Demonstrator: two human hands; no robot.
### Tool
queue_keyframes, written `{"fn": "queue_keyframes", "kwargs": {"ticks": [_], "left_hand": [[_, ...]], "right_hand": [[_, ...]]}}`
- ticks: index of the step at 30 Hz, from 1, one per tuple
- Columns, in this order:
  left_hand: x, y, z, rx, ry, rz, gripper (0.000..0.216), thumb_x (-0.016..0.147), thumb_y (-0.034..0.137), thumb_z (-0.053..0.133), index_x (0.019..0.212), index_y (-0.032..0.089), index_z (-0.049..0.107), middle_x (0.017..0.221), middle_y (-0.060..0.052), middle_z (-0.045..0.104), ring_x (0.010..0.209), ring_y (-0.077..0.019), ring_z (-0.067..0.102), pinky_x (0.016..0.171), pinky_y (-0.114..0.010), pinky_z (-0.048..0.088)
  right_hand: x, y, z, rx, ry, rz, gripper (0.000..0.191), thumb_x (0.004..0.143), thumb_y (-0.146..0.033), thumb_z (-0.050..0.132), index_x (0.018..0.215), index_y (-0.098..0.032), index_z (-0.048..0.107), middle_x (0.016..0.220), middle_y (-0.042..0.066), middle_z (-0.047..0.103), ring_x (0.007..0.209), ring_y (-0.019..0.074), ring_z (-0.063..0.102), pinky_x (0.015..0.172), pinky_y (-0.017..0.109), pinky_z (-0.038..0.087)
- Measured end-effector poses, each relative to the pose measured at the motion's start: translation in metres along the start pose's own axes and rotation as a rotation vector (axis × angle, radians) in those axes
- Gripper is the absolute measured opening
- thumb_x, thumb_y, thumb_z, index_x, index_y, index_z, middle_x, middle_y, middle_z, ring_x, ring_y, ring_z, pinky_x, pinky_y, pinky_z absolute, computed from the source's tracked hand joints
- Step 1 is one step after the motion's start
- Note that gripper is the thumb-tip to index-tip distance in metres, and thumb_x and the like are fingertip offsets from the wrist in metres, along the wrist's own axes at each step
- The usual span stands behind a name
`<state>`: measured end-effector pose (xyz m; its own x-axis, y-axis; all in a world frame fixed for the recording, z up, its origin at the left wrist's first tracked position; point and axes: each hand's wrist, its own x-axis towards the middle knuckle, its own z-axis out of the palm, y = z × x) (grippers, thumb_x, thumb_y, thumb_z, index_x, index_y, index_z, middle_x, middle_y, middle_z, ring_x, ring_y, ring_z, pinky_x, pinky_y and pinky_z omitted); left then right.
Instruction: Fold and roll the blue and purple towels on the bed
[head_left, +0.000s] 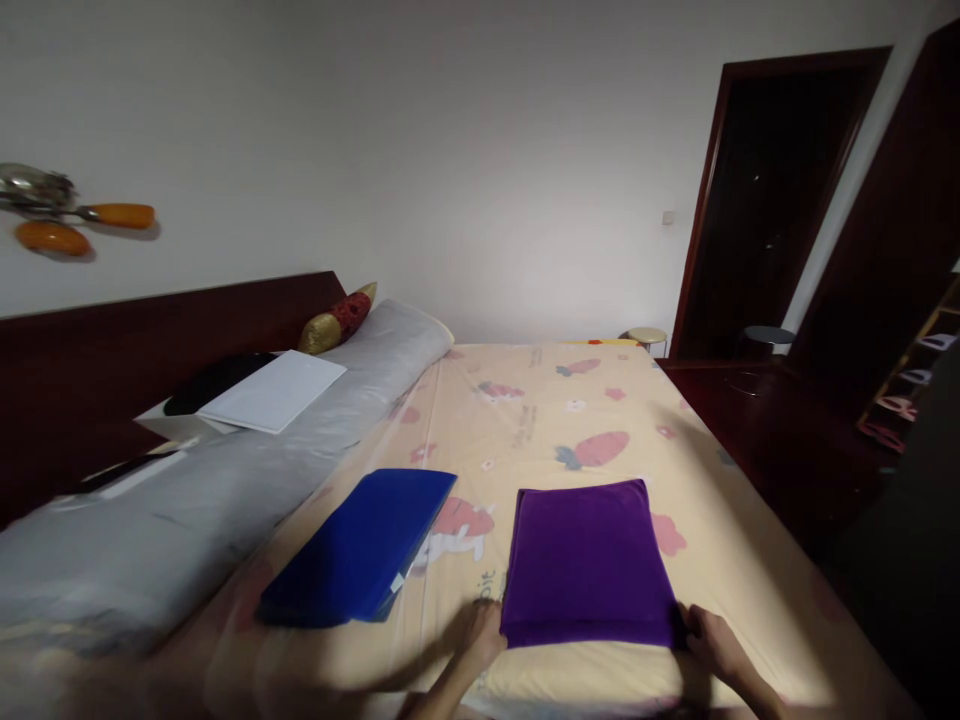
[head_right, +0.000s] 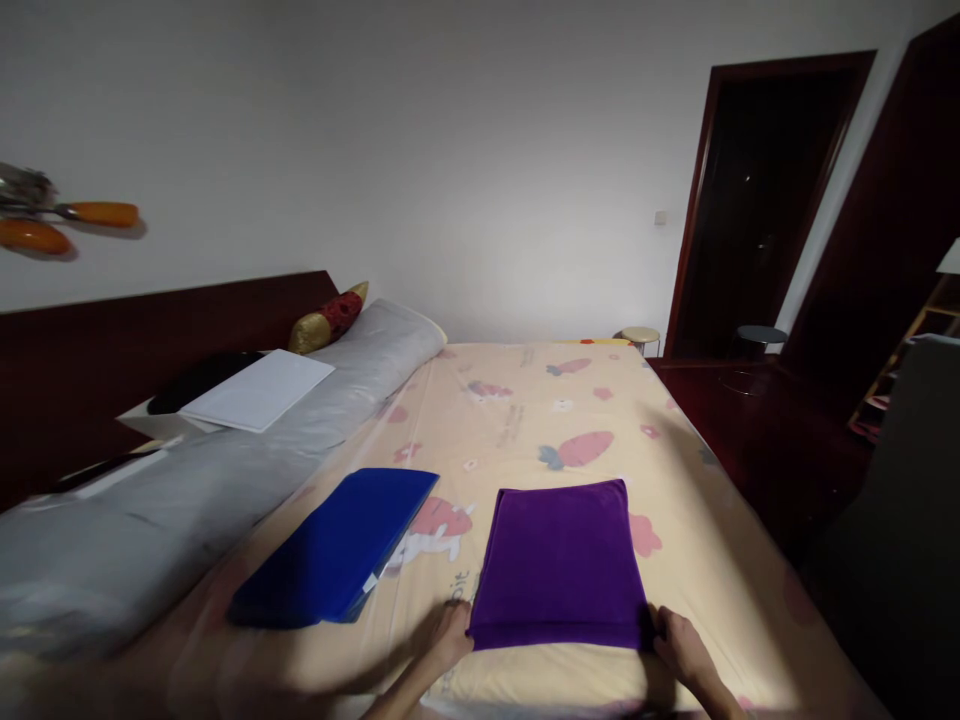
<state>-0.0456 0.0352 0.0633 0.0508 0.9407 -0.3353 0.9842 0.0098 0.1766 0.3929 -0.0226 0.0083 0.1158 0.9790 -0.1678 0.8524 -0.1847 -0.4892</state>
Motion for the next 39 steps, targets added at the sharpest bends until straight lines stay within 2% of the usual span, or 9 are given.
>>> {"fn": "queue_keyframes", "kwargs": {"ticks": [5,9,14,19,23,25,31,35,39], "left_hand": [[-0.005,0.005,-0.002,0.093,0.030,0.068,0.043,0.070,0.003,0.050,0.111,0.014,0.061,0.117,-0.014,0.062,0.117,-0.0271,0.052,0.100,-0.037,0.034],[-0.009,0.011,0.004,0.150,0.070,0.136,0.056,0.075,-0.001,0.041,0.129,0.010,0.051,0.138,-0.018,0.049,0.132,-0.0273,0.039,0.110,-0.040,0.024],[-0.013,0.019,0.015,0.200,0.061,0.220,0.052,0.081,0.001,0.034,0.123,0.017,0.058,0.127,-0.014,0.059,0.127,-0.0268,0.046,0.110,-0.047,0.025],[-0.017,0.023,0.012,0.230,0.056,0.226,0.056,0.074,0.002,0.042,0.129,0.011,0.053,0.130,-0.020,0.055,0.127,-0.0325,0.044,0.107,-0.051,0.028],[-0.024,0.037,0.008,0.226,0.059,0.253,0.054,0.078,0.006,0.037,0.130,0.012,0.052,0.133,-0.017,0.054,0.131,-0.0309,0.040,0.110,-0.050,0.024],[-0.030,0.049,0.009,0.204,0.047,0.325,0.056,0.081,0.008,0.034,0.135,0.016,0.046,0.141,-0.013,0.048,0.135,-0.0277,0.035,0.113,-0.047,0.021],[-0.049,0.078,0.026,0.065,-0.087,0.831,0.087,0.072,0.014,0.047,0.149,0.030,0.010,0.158,0.002,0.016,0.144,-0.0222,0.016,0.116,-0.044,0.023],[-0.047,0.075,0.042,0.091,-0.126,0.856,0.093,0.072,0.016,0.050,0.150,0.029,0.002,0.159,0.002,0.010,0.144,-0.0238,0.013,0.117,-0.049,0.021],[-0.043,0.071,0.048,0.095,-0.119,0.847,0.091,0.075,0.018,0.050,0.150,0.029,0.001,0.158,0.002,0.008,0.144,-0.0231,0.012,0.118,-0.049,0.018]], "right_hand": [[-0.002,0.002,-0.005,-0.051,-0.028,0.022,0.014,0.069,-0.011,0.046,0.072,-0.024,0.050,0.075,0.004,0.068,0.070,0.0189,0.062,0.061,0.027,0.034],[-0.004,0.004,-0.010,-0.087,-0.040,0.027,0.018,0.072,-0.011,0.047,0.083,-0.024,0.053,0.082,0.006,0.070,0.075,0.0204,0.064,0.062,0.027,0.034],[-0.004,0.005,-0.011,-0.117,-0.054,0.035,0.014,0.075,-0.014,0.048,0.081,-0.024,0.054,0.082,0.006,0.070,0.075,0.0212,0.065,0.062,0.028,0.035],[-0.004,0.008,-0.009,-0.115,-0.052,0.034,0.009,0.074,-0.017,0.049,0.074,-0.024,0.055,0.078,0.004,0.070,0.074,0.0198,0.064,0.062,0.027,0.035],[-0.002,0.010,-0.008,-0.101,-0.055,0.027,0.009,0.073,-0.017,0.049,0.073,-0.023,0.057,0.077,0.003,0.070,0.072,0.0182,0.064,0.063,0.026,0.035],[-0.001,0.010,-0.007,-0.101,-0.055,0.026,0.010,0.073,-0.018,0.049,0.073,-0.023,0.057,0.077,0.002,0.070,0.072,0.0180,0.064,0.063,0.026,0.036],[-0.003,0.010,-0.007,-0.116,-0.039,0.012,0.010,0.074,-0.017,0.051,0.072,-0.023,0.058,0.074,0.002,0.069,0.070,0.0176,0.063,0.061,0.025,0.035],[-0.004,0.003,-0.012,-0.142,0.000,0.004,0.013,0.073,-0.014,0.050,0.075,-0.023,0.058,0.072,0.002,0.068,0.070,0.0188,0.064,0.061,0.026,0.037],[-0.005,-0.028,-0.016,-0.155,0.103,-0.066,0.031,0.077,-0.011,0.043,0.101,-0.020,0.060,0.093,0.009,0.067,0.088,0.0221,0.063,0.077,0.030,0.042]]}}
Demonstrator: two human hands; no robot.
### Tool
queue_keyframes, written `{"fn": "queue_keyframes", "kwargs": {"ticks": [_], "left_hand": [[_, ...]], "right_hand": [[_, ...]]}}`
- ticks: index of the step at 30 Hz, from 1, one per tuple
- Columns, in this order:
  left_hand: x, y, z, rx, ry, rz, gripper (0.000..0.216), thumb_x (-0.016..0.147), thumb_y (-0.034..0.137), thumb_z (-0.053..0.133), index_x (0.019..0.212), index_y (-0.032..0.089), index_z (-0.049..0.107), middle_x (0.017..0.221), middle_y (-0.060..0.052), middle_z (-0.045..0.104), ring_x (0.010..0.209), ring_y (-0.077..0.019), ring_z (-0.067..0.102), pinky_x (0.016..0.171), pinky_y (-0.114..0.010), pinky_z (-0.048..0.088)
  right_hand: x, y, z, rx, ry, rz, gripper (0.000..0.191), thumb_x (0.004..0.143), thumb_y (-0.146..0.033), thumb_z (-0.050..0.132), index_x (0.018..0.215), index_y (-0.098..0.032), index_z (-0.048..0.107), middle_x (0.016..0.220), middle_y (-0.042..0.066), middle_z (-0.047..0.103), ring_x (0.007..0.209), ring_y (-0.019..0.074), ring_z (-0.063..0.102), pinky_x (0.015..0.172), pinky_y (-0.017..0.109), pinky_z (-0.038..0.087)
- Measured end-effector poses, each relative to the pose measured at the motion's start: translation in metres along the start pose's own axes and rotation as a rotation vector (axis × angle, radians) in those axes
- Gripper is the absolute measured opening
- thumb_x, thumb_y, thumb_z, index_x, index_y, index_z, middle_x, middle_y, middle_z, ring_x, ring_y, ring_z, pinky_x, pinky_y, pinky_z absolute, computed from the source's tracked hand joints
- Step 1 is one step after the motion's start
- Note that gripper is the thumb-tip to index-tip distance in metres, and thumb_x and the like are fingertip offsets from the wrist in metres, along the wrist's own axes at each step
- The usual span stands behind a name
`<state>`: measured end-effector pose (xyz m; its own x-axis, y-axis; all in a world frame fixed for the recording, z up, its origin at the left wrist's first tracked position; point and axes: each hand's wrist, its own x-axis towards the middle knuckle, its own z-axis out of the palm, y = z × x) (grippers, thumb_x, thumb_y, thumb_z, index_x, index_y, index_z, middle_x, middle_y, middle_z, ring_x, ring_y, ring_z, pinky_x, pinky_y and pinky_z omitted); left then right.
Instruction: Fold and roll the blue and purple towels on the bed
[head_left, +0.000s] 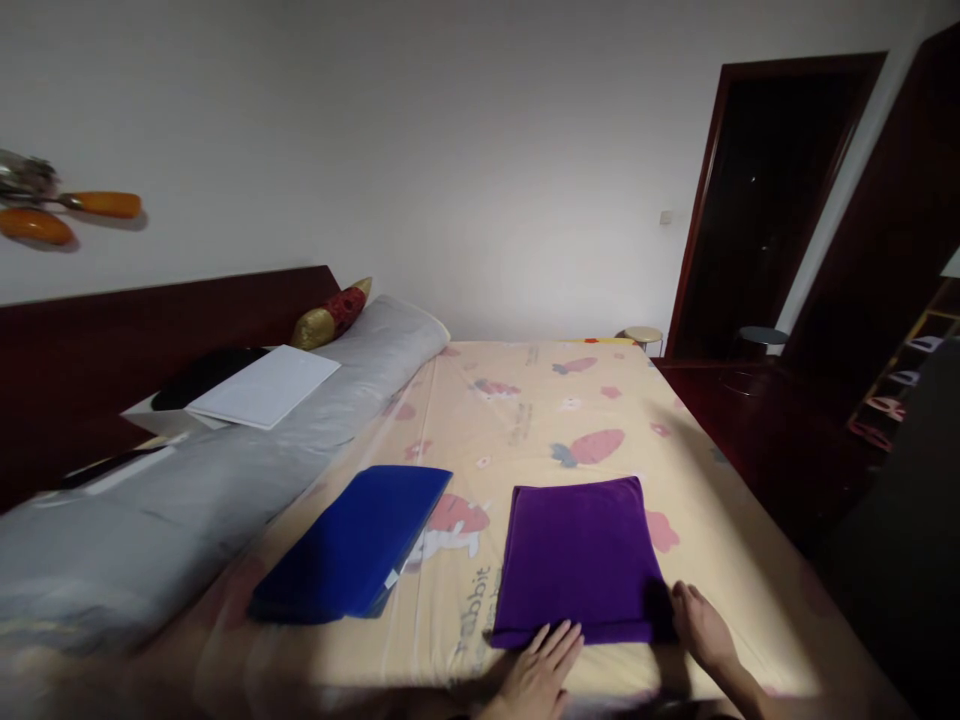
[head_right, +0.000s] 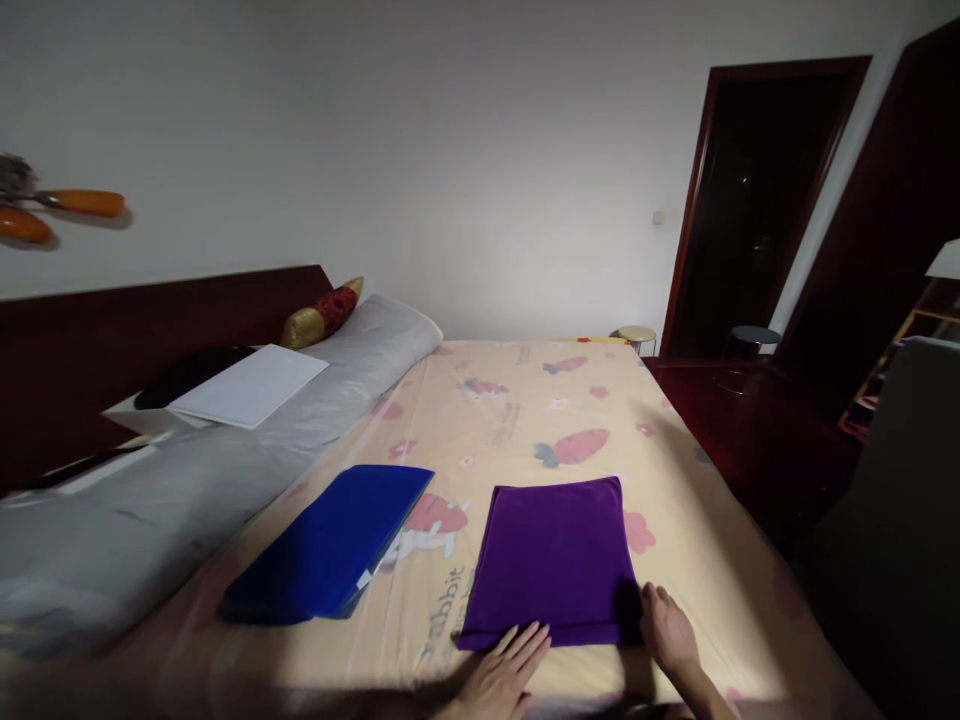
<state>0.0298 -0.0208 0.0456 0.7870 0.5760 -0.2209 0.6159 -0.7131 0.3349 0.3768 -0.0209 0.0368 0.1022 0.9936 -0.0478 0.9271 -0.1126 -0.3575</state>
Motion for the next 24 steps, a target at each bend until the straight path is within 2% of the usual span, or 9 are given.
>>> {"fn": "queue_keyframes", "kwargs": {"ticks": [2,4,7,9,10,13,18,24], "left_hand": [[0.000,0.000,0.000,-0.007,-0.009,-0.003,0.089,0.075,0.019,0.050,0.150,0.029,0.001,0.158,0.002,0.007,0.144,-0.0226,0.012,0.118,-0.049,0.017],[0.000,0.000,-0.001,-0.013,-0.023,-0.002,0.088,0.076,0.020,0.050,0.150,0.028,0.003,0.158,0.001,0.007,0.145,-0.0225,0.010,0.118,-0.049,0.017],[-0.001,-0.002,-0.002,-0.015,-0.023,0.019,0.085,0.078,0.022,0.050,0.150,0.026,0.006,0.158,0.000,0.009,0.145,-0.0222,0.009,0.119,-0.048,0.015],[-0.001,-0.004,-0.001,-0.019,-0.019,0.032,0.084,0.079,0.023,0.050,0.150,0.026,0.005,0.158,-0.001,0.010,0.145,-0.0215,0.010,0.119,-0.047,0.015],[-0.002,-0.006,0.000,-0.021,-0.016,0.035,0.085,0.080,0.023,0.050,0.150,0.027,0.003,0.158,0.000,0.010,0.144,-0.0212,0.010,0.119,-0.047,0.015],[-0.004,-0.010,0.003,-0.017,-0.003,0.035,0.087,0.080,0.022,0.050,0.149,0.029,-0.003,0.158,0.001,0.006,0.144,-0.0208,0.010,0.119,-0.047,0.016],[-0.020,-0.021,-0.001,0.025,0.064,0.061,0.084,0.085,0.022,0.047,0.148,0.032,-0.007,0.158,0.005,0.004,0.144,-0.0185,0.011,0.119,-0.044,0.014],[-0.040,-0.038,-0.019,0.116,0.100,0.024,0.077,0.091,0.028,0.042,0.147,0.030,-0.012,0.158,0.004,0.007,0.144,-0.0189,0.015,0.119,-0.043,0.017]], "right_hand": [[-0.003,-0.025,0.001,0.020,0.059,-0.103,0.038,0.080,-0.013,0.040,0.113,-0.020,0.057,0.108,0.012,0.064,0.101,0.0241,0.060,0.089,0.034,0.041],[-0.010,-0.050,0.009,0.068,0.060,-0.275,0.045,0.081,-0.016,0.040,0.123,-0.021,0.054,0.122,0.012,0.061,0.112,0.0266,0.056,0.098,0.039,0.039],[-0.024,-0.075,0.034,0.163,-0.114,-0.594,0.067,0.079,-0.023,0.052,0.143,-0.028,0.035,0.146,0.008,0.044,0.129,0.0305,0.044,0.107,0.046,0.034],[-0.031,-0.080,0.050,0.216,-0.246,-0.745,0.082,0.078,-0.032,0.059,0.148,-0.035,0.017,0.151,0.005,0.032,0.134,0.0313,0.037,0.108,0.047,0.034],[-0.033,-0.079,0.055,0.237,-0.285,-0.791,0.083,0.079,-0.036,0.060,0.148,-0.036,0.013,0.151,0.004,0.029,0.135,0.0309,0.036,0.108,0.046,0.034],[-0.035,-0.069,0.056,0.258,-0.324,-0.843,0.074,0.086,-0.046,0.053,0.147,-0.037,0.012,0.149,0.004,0.029,0.135,0.0290,0.034,0.109,0.044,0.033],[-0.037,-0.044,0.027,0.157,-0.316,-0.779,0.059,0.093,-0.040,0.042,0.146,-0.036,0.015,0.150,0.002,0.027,0.137,0.0263,0.028,0.113,0.044,0.028],[-0.036,-0.012,0.018,0.019,-0.065,-0.848,0.059,0.093,-0.038,0.045,0.146,-0.035,0.019,0.147,0.000,0.033,0.132,0.0214,0.039,0.108,0.032,0.037]]}}
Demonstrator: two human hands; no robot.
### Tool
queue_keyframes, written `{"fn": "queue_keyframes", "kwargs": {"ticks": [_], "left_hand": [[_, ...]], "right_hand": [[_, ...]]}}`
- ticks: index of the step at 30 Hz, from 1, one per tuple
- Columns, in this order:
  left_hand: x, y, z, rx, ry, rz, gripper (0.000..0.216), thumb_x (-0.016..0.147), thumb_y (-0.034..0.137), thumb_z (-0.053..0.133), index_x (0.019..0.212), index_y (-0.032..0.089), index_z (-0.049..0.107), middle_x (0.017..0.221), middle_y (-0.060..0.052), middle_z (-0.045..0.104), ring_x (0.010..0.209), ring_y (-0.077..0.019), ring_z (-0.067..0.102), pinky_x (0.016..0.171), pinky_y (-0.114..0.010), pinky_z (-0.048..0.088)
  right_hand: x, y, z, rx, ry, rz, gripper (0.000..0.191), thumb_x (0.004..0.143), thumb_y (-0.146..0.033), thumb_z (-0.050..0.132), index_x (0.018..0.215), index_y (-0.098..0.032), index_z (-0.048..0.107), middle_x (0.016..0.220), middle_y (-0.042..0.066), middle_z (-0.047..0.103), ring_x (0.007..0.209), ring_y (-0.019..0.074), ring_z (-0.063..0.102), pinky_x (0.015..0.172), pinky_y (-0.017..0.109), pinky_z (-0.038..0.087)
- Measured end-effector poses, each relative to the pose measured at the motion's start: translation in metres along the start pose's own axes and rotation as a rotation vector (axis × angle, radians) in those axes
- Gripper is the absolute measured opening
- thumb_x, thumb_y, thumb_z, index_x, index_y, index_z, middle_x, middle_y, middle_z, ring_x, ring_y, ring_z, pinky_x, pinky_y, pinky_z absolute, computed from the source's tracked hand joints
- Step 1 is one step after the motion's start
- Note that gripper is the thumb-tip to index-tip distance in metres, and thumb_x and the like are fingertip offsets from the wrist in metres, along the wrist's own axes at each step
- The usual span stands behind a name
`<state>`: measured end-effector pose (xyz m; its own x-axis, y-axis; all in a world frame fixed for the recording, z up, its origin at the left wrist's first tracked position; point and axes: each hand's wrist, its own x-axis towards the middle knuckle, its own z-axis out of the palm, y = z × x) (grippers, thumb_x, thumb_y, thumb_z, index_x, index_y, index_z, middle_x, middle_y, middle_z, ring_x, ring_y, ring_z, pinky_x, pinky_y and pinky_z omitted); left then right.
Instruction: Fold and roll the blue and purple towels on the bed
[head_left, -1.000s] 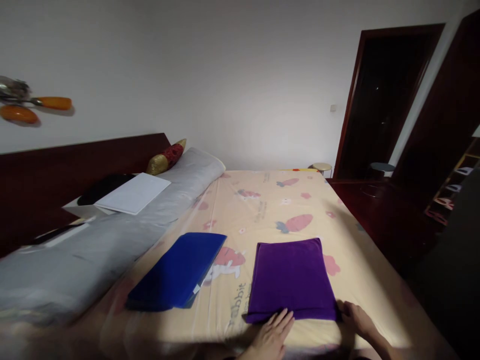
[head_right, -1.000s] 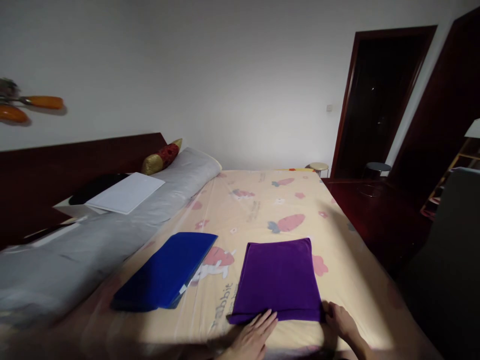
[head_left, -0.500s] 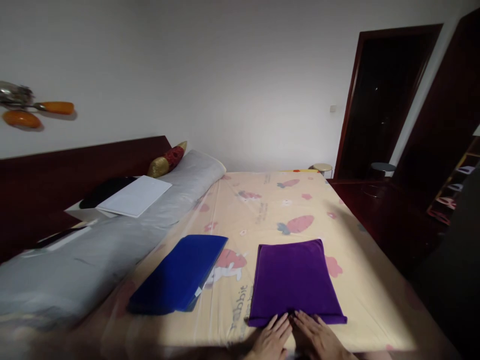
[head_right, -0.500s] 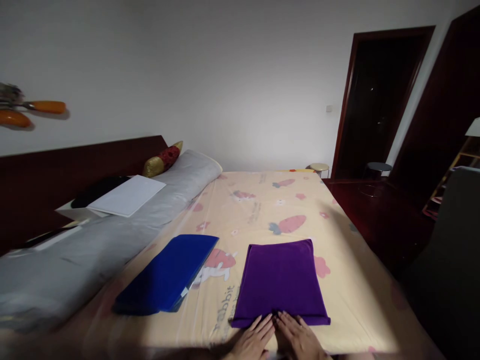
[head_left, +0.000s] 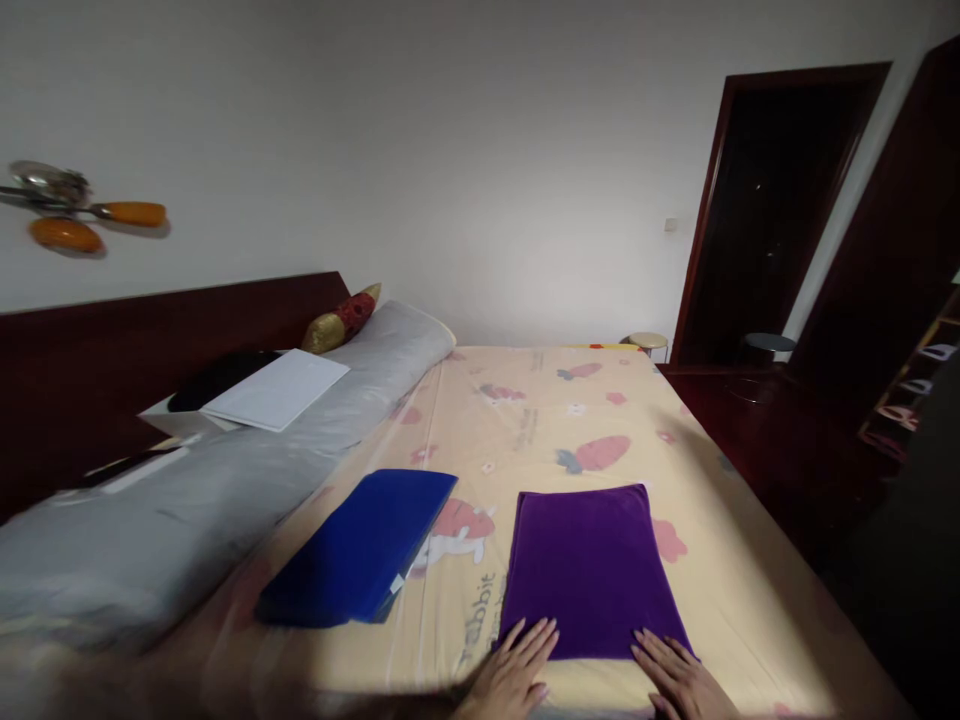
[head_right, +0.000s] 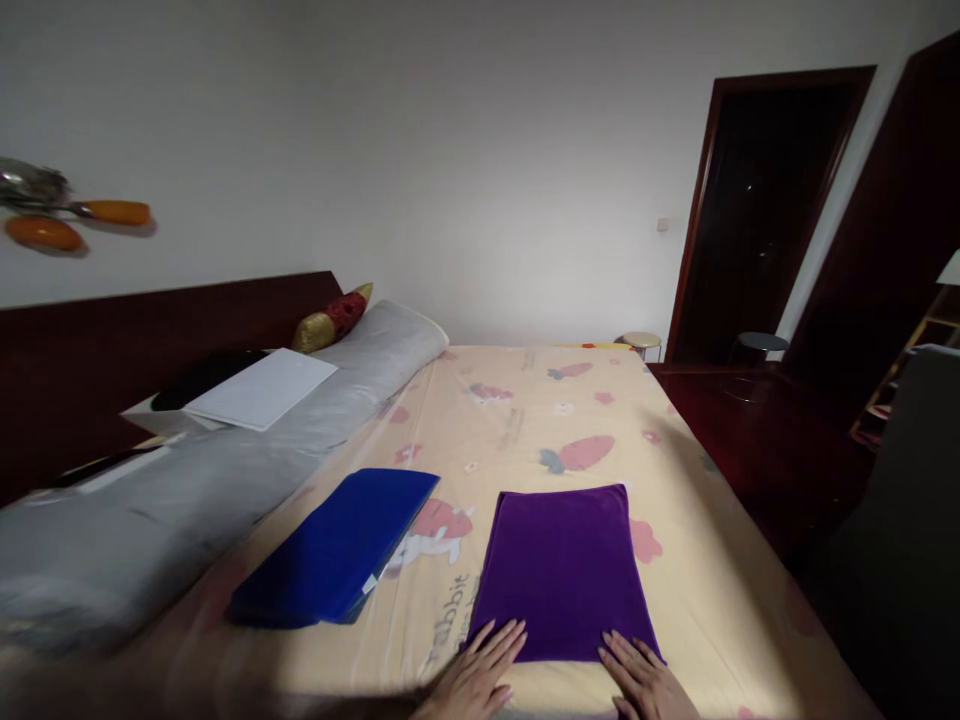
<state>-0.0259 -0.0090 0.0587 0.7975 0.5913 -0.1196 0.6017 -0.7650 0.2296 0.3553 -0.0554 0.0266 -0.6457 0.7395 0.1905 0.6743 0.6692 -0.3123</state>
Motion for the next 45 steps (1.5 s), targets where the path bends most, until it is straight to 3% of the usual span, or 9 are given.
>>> {"fn": "queue_keyframes", "kwargs": {"ticks": [9,15,18,23,27,32,35,39,45], "left_hand": [[-0.024,-0.028,-0.005,0.173,0.134,-0.110,0.071,0.093,0.028,0.041,0.148,0.033,-0.004,0.156,0.005,0.020,0.141,-0.0167,0.024,0.116,-0.038,0.021],[-0.019,-0.034,0.000,0.248,0.124,-0.129,0.071,0.088,0.016,0.042,0.149,0.033,0.009,0.155,0.001,0.026,0.139,-0.0211,0.030,0.113,-0.043,0.026],[-0.014,-0.028,0.003,0.207,0.084,-0.124,0.069,0.085,0.014,0.043,0.148,0.031,0.020,0.150,-0.001,0.039,0.135,-0.0226,0.037,0.112,-0.044,0.027],[-0.005,-0.016,0.007,0.079,0.086,-0.098,0.048,0.088,0.025,0.046,0.136,0.031,0.042,0.135,-0.003,0.056,0.126,-0.0231,0.047,0.111,-0.042,0.030],[0.004,-0.009,-0.009,-0.067,0.100,-0.295,0.037,0.082,0.026,0.053,0.119,0.032,0.055,0.126,-0.002,0.060,0.117,-0.0250,0.052,0.102,-0.040,0.038],[0.005,-0.020,-0.038,-0.335,-0.024,-0.443,0.020,0.068,0.019,0.058,0.085,0.027,0.064,0.089,0.001,0.066,0.090,-0.0210,0.056,0.085,-0.034,0.041],[0.000,-0.036,-0.044,-0.419,-0.026,-0.478,0.014,0.065,0.022,0.060,0.078,0.025,0.065,0.085,0.001,0.064,0.089,-0.0199,0.055,0.082,-0.031,0.041],[-0.005,-0.050,-0.045,-0.567,0.000,-0.552,0.019,0.068,0.030,0.057,0.083,0.021,0.065,0.087,0.001,0.063,0.087,-0.0183,0.055,0.078,-0.028,0.042],[-0.005,-0.059,-0.043,-0.699,0.003,-0.595,0.022,0.069,0.036,0.059,0.084,0.020,0.062,0.076,0.004,0.061,0.079,-0.0172,0.058,0.073,-0.028,0.044]], "right_hand": [[-0.023,0.020,-0.013,-0.239,0.135,-0.033,0.063,0.091,-0.039,0.050,0.147,-0.032,0.021,0.142,0.000,0.045,0.124,0.0195,0.051,0.098,0.026,0.045],[-0.009,0.021,-0.001,-0.327,0.229,0.047,0.046,0.093,-0.032,0.045,0.138,-0.035,0.042,0.141,0.002,0.048,0.120,0.0211,0.055,0.093,0.032,0.045],[-0.001,0.020,0.007,-0.316,0.199,0.078,0.041,0.089,-0.032,0.049,0.130,-0.031,0.053,0.133,0.005,0.058,0.113,0.0230,0.059,0.093,0.035,0.044],[0.005,0.014,0.014,-0.162,0.129,0.200,0.033,0.082,-0.031,0.054,0.114,-0.028,0.062,0.106,0.004,0.071,0.097,0.0234,0.063,0.090,0.035,0.043],[0.010,0.009,0.007,0.005,0.117,0.455,0.027,0.069,-0.018,0.051,0.092,-0.024,0.064,0.087,0.003,0.068,0.079,0.0194,0.060,0.074,0.031,0.043],[0.006,0.024,-0.011,0.387,0.148,0.667,0.010,0.056,-0.024,0.058,0.066,-0.024,0.059,0.075,0.000,0.064,0.073,0.0189,0.057,0.069,0.030,0.042],[0.001,0.037,-0.018,0.585,0.190,0.693,0.014,0.057,-0.034,0.061,0.066,-0.024,0.059,0.074,0.000,0.065,0.075,0.0204,0.059,0.070,0.031,0.043],[0.004,0.044,-0.023,0.682,0.199,0.683,0.024,0.068,-0.046,0.055,0.071,-0.022,0.059,0.074,0.002,0.065,0.075,0.0196,0.060,0.072,0.030,0.045],[0.006,0.046,-0.019,0.762,0.188,0.685,0.027,0.072,-0.047,0.052,0.070,-0.021,0.056,0.064,0.000,0.061,0.065,0.0167,0.056,0.061,0.028,0.043]]}}
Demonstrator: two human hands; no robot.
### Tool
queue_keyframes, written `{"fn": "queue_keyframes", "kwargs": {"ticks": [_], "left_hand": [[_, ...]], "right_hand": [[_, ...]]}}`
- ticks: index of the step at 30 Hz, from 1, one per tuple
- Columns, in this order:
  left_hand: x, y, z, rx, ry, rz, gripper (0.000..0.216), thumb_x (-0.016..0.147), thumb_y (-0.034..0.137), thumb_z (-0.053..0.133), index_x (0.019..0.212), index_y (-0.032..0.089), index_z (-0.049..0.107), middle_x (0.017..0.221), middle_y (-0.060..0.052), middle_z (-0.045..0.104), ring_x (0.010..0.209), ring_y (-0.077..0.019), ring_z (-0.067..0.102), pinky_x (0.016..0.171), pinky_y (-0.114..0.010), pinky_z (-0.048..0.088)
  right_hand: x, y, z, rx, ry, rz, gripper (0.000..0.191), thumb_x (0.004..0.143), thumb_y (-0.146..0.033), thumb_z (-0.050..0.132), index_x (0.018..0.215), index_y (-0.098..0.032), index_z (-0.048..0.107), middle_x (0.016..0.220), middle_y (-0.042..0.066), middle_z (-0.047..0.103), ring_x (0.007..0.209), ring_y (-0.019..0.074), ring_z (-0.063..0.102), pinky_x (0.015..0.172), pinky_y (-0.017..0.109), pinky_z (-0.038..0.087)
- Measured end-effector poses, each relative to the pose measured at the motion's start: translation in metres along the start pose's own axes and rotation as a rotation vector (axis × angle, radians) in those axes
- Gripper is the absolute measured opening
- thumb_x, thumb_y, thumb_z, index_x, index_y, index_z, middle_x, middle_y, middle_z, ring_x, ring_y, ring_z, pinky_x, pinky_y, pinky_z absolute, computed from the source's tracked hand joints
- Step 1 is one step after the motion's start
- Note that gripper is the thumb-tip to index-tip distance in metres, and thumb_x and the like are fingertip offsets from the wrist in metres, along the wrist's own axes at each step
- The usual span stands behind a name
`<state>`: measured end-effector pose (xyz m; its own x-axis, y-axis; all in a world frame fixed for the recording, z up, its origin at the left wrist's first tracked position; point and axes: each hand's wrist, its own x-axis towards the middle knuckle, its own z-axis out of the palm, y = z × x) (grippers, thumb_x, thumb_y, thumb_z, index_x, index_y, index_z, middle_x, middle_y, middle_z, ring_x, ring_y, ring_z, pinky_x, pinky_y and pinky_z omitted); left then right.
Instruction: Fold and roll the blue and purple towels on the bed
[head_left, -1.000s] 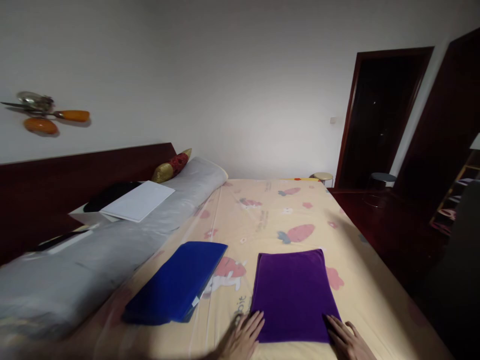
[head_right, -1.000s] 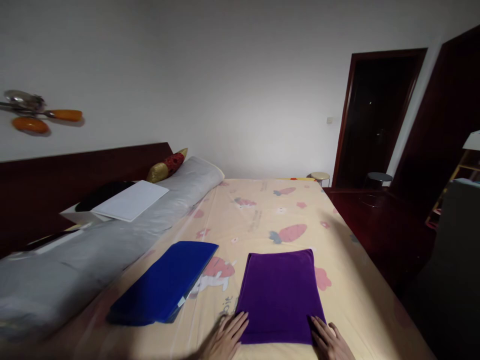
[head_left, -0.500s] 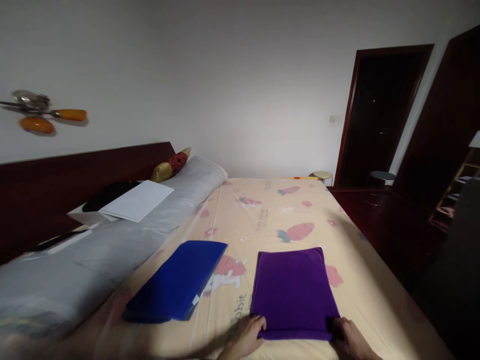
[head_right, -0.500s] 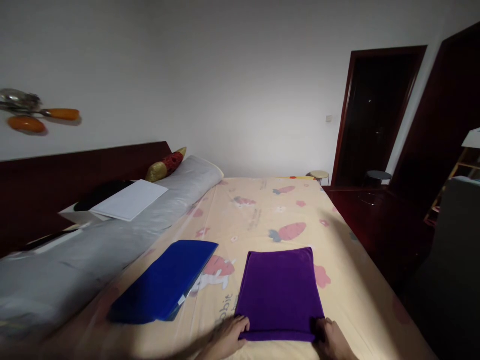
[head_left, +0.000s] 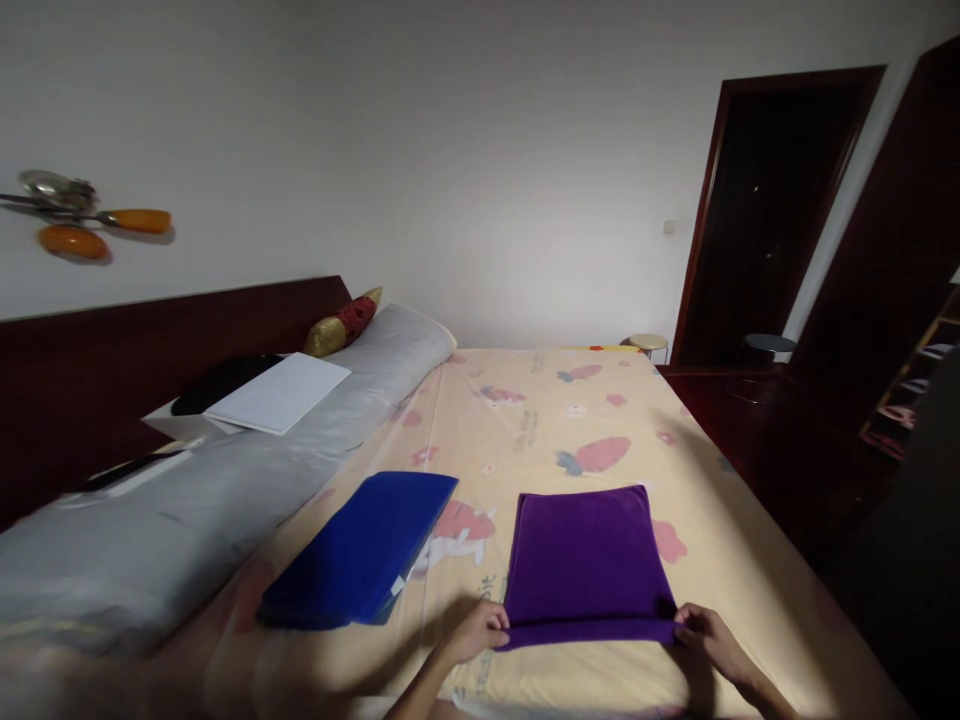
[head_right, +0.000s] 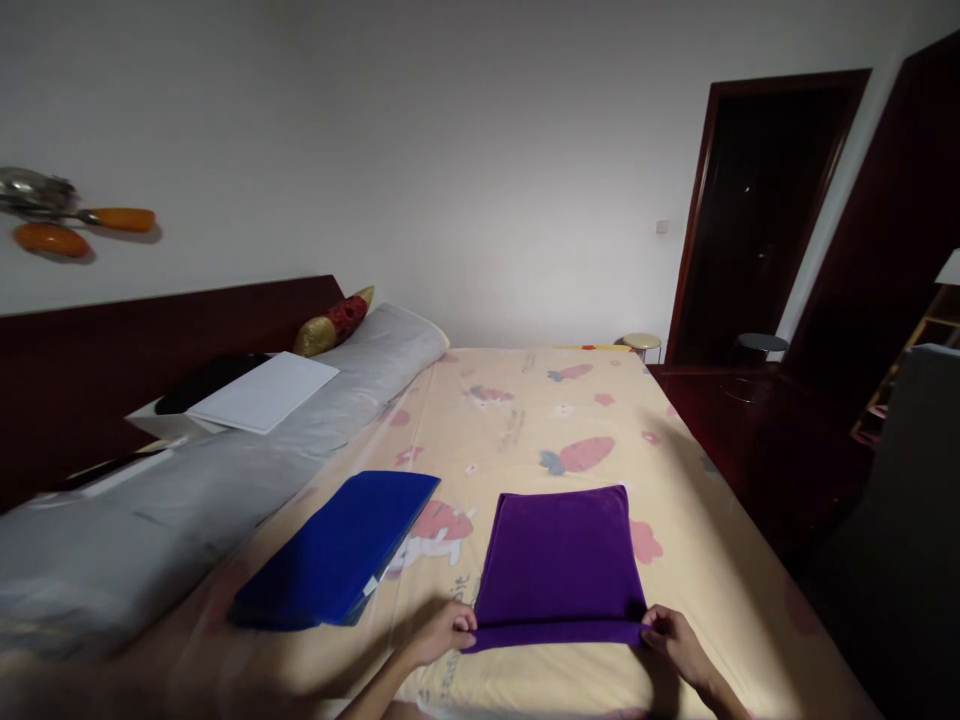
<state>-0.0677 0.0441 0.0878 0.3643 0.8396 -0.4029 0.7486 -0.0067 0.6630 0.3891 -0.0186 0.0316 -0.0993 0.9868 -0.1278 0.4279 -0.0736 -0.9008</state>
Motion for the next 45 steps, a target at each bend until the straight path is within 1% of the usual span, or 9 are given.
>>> {"fn": "queue_keyframes", "kwargs": {"ticks": [5,11,18,22,27,31,36,40,45], "left_hand": [[0.004,-0.005,0.006,0.011,-0.015,-0.008,0.019,0.065,0.036,0.063,0.073,0.019,0.061,0.070,0.005,0.059,0.074,-0.0170,0.057,0.067,-0.027,0.043],[0.006,-0.009,0.011,0.117,0.028,-0.007,0.018,0.072,0.037,0.062,0.078,0.020,0.059,0.077,0.004,0.059,0.079,-0.0155,0.055,0.072,-0.026,0.043],[0.004,-0.005,0.017,0.366,0.135,-0.005,0.010,0.070,0.018,0.059,0.079,0.020,0.055,0.084,0.002,0.060,0.084,-0.0170,0.054,0.077,-0.028,0.040],[0.001,0.009,0.022,0.512,0.195,0.086,0.021,0.069,0.012,0.054,0.088,0.021,0.057,0.103,-0.002,0.059,0.104,-0.0224,0.050,0.093,-0.037,0.034],[-0.001,0.018,0.044,0.634,0.143,0.203,0.045,0.077,0.002,0.035,0.106,0.024,0.062,0.118,-0.005,0.061,0.118,-0.0218,0.049,0.106,-0.042,0.025],[0.001,0.016,0.066,0.685,0.177,0.196,0.040,0.087,0.019,0.040,0.123,0.019,0.058,0.131,-0.011,0.057,0.125,-0.0262,0.046,0.111,-0.047,0.023],[0.009,0.016,0.081,0.772,0.343,0.137,0.037,0.094,0.034,0.038,0.114,0.020,0.065,0.120,-0.011,0.065,0.118,-0.0295,0.054,0.108,-0.055,0.030],[0.012,0.020,0.087,0.792,0.297,0.183,0.037,0.091,0.021,0.040,0.123,0.023,0.059,0.129,-0.009,0.060,0.124,-0.0275,0.050,0.107,-0.049,0.034],[0.010,0.020,0.107,0.808,0.136,0.375,0.059,0.086,0.006,0.032,0.140,0.029,0.040,0.139,-0.007,0.052,0.131,-0.0248,0.043,0.103,-0.043,0.041]], "right_hand": [[-0.003,0.007,0.004,-0.036,-0.033,-0.002,0.024,0.070,-0.045,0.053,0.070,-0.021,0.057,0.066,0.000,0.063,0.065,0.0165,0.057,0.062,0.028,0.044],[-0.002,0.015,0.004,-0.207,0.016,0.009,0.018,0.072,-0.040,0.051,0.070,-0.022,0.055,0.067,0.000,0.065,0.066,0.0171,0.059,0.062,0.028,0.043],[-0.009,0.025,0.005,-0.435,0.135,-0.005,0.008,0.072,-0.029,0.052,0.077,-0.024,0.054,0.076,0.002,0.065,0.070,0.0197,0.059,0.068,0.032,0.041],[-0.009,0.019,0.010,-0.663,0.206,-0.163,0.021,0.072,-0.020,0.050,0.091,-0.024,0.057,0.087,0.004,0.064,0.078,0.0205,0.059,0.071,0.032,0.042],[-0.009,0.010,0.032,-0.912,0.237,-0.497,0.018,0.077,-0.026,0.057,0.094,-0.023,0.061,0.093,0.005,0.067,0.081,0.0204,0.062,0.077,0.032,0.044],[-0.006,0.009,0.049,-0.999,0.275,-0.488,0.011,0.080,-0.033,0.057,0.084,-0.023,0.063,0.089,0.006,0.068,0.078,0.0207,0.063,0.073,0.033,0.043],[-0.001,0.016,0.056,-1.071,0.277,-0.386,0.016,0.083,-0.031,0.053,0.090,-0.023,0.066,0.089,0.007,0.069,0.078,0.0236,0.064,0.071,0.037,0.042],[0.003,0.024,0.065,-1.092,0.275,-0.425,0.029,0.077,-0.014,0.053,0.103,-0.019,0.065,0.105,0.013,0.069,0.093,0.0287,0.064,0.078,0.040,0.044],[-0.001,0.024,0.088,-1.087,0.205,-0.546,0.047,0.072,-0.005,0.050,0.110,-0.028,0.063,0.110,0.003,0.069,0.099,0.0238,0.062,0.087,0.037,0.042]]}}
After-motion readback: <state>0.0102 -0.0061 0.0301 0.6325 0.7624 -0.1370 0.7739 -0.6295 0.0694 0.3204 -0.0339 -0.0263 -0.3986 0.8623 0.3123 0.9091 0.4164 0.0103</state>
